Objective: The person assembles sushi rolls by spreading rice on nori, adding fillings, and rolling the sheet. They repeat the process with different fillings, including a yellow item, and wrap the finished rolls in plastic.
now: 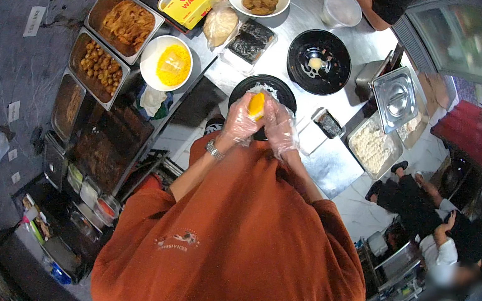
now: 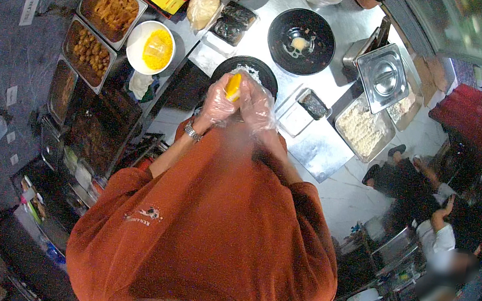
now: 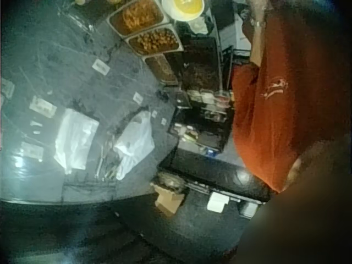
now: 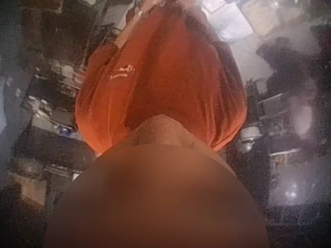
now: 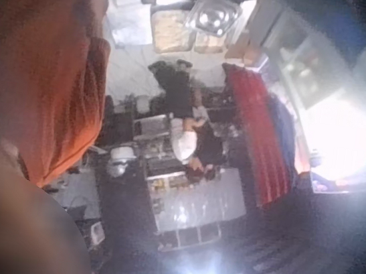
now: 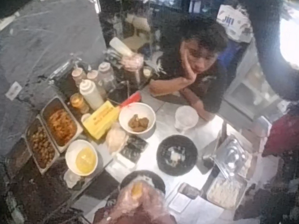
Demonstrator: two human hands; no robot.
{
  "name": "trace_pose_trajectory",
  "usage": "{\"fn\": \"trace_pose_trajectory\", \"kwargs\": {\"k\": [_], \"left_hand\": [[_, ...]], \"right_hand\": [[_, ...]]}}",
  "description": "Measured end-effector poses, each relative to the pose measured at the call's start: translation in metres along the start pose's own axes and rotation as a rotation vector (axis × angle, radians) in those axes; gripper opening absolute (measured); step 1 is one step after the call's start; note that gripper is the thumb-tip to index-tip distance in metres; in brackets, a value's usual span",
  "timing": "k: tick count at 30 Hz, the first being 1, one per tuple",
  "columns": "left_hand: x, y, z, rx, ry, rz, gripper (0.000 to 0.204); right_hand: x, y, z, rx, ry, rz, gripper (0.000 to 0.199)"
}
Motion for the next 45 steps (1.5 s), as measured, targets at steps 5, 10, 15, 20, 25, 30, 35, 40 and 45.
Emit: {"fn": "trace_pose_trajectory", "kwargs": {"k": [5,10,15,20,25,30,35,40,45], "left_hand": [[0.009,-0.003,-0.002,0.027,0.099,0.005,0.046],[0.019,0.0,-0.003,0.067,0.135,0.08,0.05],[0.024,0.002,-0.007,0.041,0.065,0.184,0.041],[0.033,0.003,-0.014,0.127,0.44,0.219,0.03],[0.041,-0.001,-0.014,0.282,0.58,0.41,0.034],[0.04,0.0,-0.012,0.271,0.593,0.267,0.039],[0.047,0.008,-0.024,0.246,0.647,0.31,0.043],[0.037,0.011,-0.011,0.463,0.682,0.658,0.037],[0.043,0.007,-0.016,0.506,0.728,0.616,0.037]], "right_hand": [[0.012,-0.005,0.009,0.026,-0.331,-0.146,0.048],[0.014,-0.006,0.009,0.161,-0.103,-0.039,0.06],[0.009,-0.005,-0.001,0.099,0.257,0.106,0.056],[0.01,-0.01,0.011,0.217,0.094,0.105,0.044],[0.01,-0.003,0.009,0.094,0.18,0.332,0.037],[0.019,-0.001,0.012,0.117,-0.04,0.108,0.049],[-0.004,-0.009,-0.001,0.168,-0.24,0.079,0.071],[0.005,-0.006,0.012,0.442,0.23,0.374,0.114],[-0.012,-0.01,-0.006,0.299,0.266,0.526,0.122]]}}
Point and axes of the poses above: each hand's wrist, its own y-axis away from the middle knuckle, its own z-axis out of the back of the hand, x = y × z, the point moved 4 cm from there along -y, towards the middle knuckle, and after that the axes turned 5 degrees about -y, right-handed, at the moved point
